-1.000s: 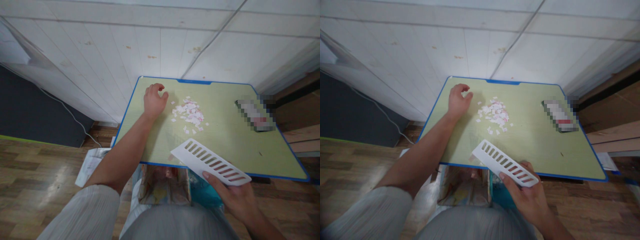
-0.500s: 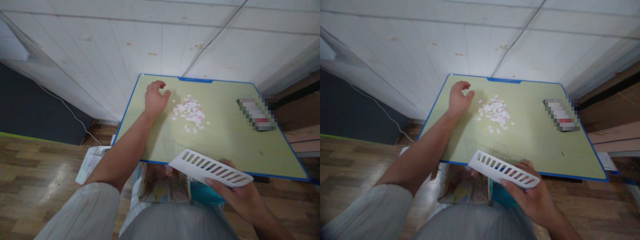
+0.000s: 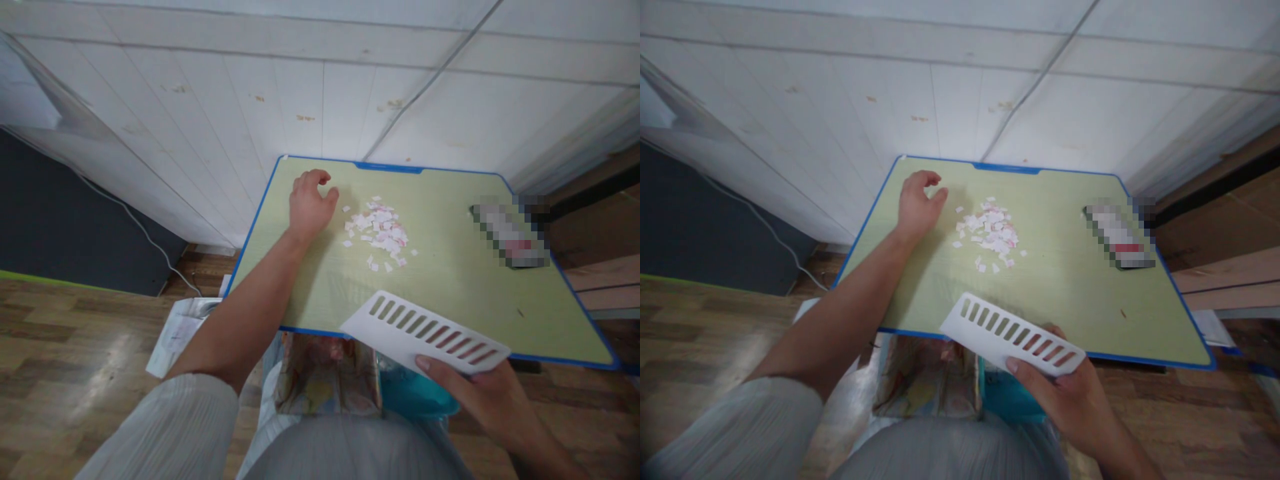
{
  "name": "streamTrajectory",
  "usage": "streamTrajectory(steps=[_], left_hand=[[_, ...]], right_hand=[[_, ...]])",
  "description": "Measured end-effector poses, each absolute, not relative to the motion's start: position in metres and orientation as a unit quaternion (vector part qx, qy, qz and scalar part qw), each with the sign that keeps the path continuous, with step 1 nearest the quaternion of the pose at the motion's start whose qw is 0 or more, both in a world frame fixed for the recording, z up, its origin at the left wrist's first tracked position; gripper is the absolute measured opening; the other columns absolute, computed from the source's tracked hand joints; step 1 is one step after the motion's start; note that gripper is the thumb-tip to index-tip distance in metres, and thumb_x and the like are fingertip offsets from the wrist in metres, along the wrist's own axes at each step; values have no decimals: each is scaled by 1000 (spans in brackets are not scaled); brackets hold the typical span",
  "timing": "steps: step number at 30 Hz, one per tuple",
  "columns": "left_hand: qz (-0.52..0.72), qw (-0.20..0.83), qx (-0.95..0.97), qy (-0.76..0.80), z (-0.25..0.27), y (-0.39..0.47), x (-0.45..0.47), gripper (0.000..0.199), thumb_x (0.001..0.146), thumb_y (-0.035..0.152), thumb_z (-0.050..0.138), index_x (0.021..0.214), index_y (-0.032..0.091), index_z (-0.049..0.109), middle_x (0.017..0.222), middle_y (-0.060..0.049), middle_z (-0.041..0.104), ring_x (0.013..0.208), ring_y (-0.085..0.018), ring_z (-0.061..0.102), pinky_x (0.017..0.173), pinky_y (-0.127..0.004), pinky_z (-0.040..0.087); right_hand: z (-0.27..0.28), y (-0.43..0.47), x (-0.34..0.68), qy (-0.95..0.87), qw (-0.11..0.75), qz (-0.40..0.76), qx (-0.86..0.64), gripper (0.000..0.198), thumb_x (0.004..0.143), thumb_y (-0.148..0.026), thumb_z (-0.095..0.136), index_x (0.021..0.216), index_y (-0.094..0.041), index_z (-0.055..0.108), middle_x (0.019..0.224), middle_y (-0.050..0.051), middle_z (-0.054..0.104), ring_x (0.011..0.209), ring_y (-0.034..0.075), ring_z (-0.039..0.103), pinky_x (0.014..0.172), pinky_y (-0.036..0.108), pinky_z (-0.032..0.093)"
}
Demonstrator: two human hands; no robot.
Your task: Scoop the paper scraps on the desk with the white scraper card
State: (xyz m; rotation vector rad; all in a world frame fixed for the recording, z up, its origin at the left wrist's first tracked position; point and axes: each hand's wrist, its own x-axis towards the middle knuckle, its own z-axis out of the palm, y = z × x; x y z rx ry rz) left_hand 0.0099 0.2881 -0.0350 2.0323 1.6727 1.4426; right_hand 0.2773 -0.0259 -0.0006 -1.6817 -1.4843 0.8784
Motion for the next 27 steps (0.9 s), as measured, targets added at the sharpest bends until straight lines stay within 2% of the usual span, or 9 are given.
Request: streamTrajectory(steps=[3,7,10,14,18,20,22,27], left_hand=[[480,68,674,558,-34,287,10,20,89,18,72,107,26,66,114,-9,76,115,-31,68,112,-48,53],[483,67,670,559,-33,286,11,19,89,19,70,106,27,67,114,-9,76,114,-32,68,111,-50,53],[483,65,672,557,-33,287,11,19,89,19,70,107,27,67,114,-9,76,115,-31,68,112,-50,53],[477,66,676,558,-34,288,10,19,90,20,70,107,27,67,115,-9,76,116,-31,67,111,-49,53],[478,66,673,561,-34,286,10,18,90,19,70,107,26,67,115,-9,76,116,-31,68,111,-49,52],[481,66,670,561,-33,285,9,17,90,20,69,106,26,67,114,-9,77,115,-31,69,111,-49,53],[481,68,670,561,-31,284,7,16,90,22,69,105,26,68,114,-9,78,114,-32,69,111,-50,53],[481,74,664,568,-24,284,2,15,87,26,69,101,26,68,112,-9,79,113,-32,71,110,-50,54]], right_hand=[[4,-17,280,-544,393,335,-662,27,93,-44,84,114,-28,88,121,7,90,112,33,86,103,44,71],[11,1,289,-511,420,292,-691,31,93,-45,86,117,-26,86,122,9,90,112,36,86,96,46,74],[10,8,296,-526,424,284,-681,32,93,-45,86,119,-27,87,122,8,90,114,37,86,99,47,73],[3,4,296,-574,385,326,-645,26,90,-45,88,109,-28,91,114,7,91,102,34,88,90,44,75],[1,-5,293,-624,322,385,-599,21,95,-42,83,110,-30,91,117,5,91,100,30,89,86,38,75],[2,-8,290,-632,298,420,-579,19,96,-41,81,106,-30,92,106,3,91,93,29,89,81,37,75],[3,-7,287,-610,314,438,-581,20,95,-43,82,106,-30,92,99,3,91,91,29,89,82,39,75],[4,13,287,-511,427,374,-645,25,89,-43,87,107,-26,90,111,7,91,101,34,88,92,46,74]])
